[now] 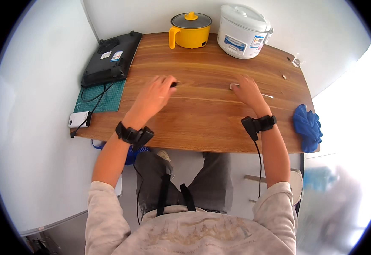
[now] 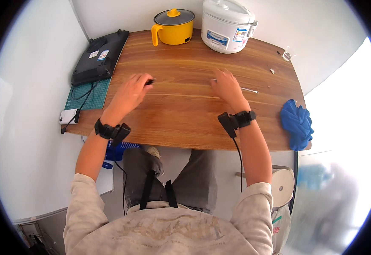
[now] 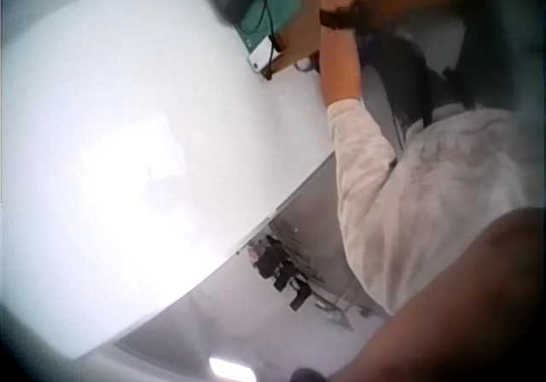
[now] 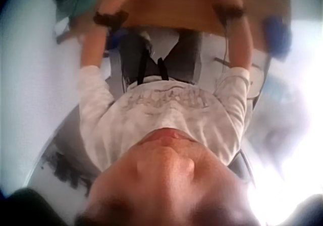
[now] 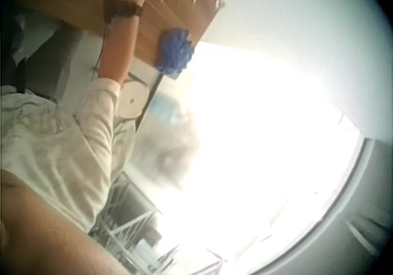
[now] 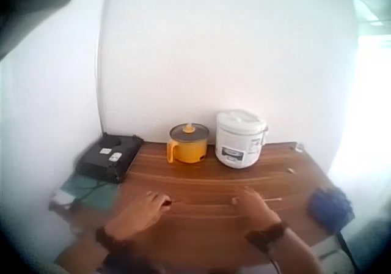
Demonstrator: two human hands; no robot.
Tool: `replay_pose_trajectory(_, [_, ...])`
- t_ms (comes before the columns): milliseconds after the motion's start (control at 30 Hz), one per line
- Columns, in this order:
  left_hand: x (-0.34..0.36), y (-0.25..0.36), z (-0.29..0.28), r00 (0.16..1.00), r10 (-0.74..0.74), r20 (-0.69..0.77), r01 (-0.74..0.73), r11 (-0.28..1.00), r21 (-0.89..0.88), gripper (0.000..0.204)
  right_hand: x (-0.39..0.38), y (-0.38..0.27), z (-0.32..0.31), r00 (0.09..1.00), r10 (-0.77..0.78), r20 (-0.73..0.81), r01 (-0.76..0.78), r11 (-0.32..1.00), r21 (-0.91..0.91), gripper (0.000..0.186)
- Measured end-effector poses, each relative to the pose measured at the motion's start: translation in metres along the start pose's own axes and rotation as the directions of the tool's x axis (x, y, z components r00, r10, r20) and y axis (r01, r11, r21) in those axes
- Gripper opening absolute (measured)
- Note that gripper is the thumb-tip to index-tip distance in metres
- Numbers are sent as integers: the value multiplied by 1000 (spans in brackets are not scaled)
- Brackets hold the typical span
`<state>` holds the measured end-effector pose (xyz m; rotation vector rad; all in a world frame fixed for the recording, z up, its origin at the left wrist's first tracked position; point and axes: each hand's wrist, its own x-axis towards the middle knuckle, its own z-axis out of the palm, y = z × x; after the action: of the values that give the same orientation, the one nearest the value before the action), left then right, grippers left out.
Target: The person uses a screwdriver to remove screws from the bottom of a black electronic device. They then switch to a different screwdriver bit and use it to unscrew a component on the lid of a yellow pot.
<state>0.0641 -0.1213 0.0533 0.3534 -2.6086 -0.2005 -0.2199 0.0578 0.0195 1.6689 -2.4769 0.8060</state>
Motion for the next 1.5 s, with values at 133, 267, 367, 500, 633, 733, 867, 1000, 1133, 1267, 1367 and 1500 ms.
replay_pose_trajectory(133, [54, 28, 37, 1000, 18, -8, -20, 983, -180, 19, 23, -33, -5, 986, 119, 114, -161, 853, 496, 31])
replay_pose_trajectory(267, [74, 34, 62, 999, 15, 32, -9, 982, -187, 19, 22, -45, 7, 933, 135, 333, -344, 601, 722, 37])
replay_pose_trajectory(367, [77, 31, 74, 996, 57, 65, -41, 973, -226, 23, 17, -40, 20, 925, 213, 314, -377, 613, 694, 40])
replay_pose_trajectory(500, [80, 29, 80, 997, 69, 24, -59, 959, -278, 24, 21, -40, 20, 885, 216, 411, -455, 582, 673, 38])
replay_pose_trajectory(633, [79, 30, 75, 998, 42, 39, -26, 938, -346, 24, 17, -40, 23, 894, 170, 415, -432, 571, 698, 32])
replay_pose_trajectory(733, [73, 26, 69, 998, 33, 54, -18, 966, -257, 22, 15, -36, 17, 907, 182, 379, -409, 590, 695, 27])
replay_pose_trajectory(867, [63, 16, 76, 999, 26, 41, -15, 970, -243, 21, 12, -29, 15, 926, 196, 323, -377, 459, 804, 18])
replay_pose_trajectory(1000, [65, 14, 76, 984, -150, 91, 176, 852, -494, 21, 10, -22, 15, 924, 230, 305, -372, 354, 858, 18])
replay_pose_trajectory(1133, [66, 9, 71, 935, -332, 123, 283, 493, -823, 25, 7, -24, 13, 906, 146, 396, -422, 285, 861, 23])
replay_pose_trajectory(1267, [66, 19, 71, 915, -372, 154, 223, 151, -963, 21, 4, -39, 4, 821, 46, 569, -542, 375, 752, 28])
replay_pose_trajectory(1367, [66, 17, 77, 957, -271, 103, 154, 177, -972, 22, 3, -45, 4, 796, 39, 603, -516, 564, 645, 32])
replay_pose_trajectory(1500, [65, 35, 54, 931, -263, 253, 363, 592, -719, 23, 5, -40, 2, 909, 96, 405, -396, 496, 773, 38])
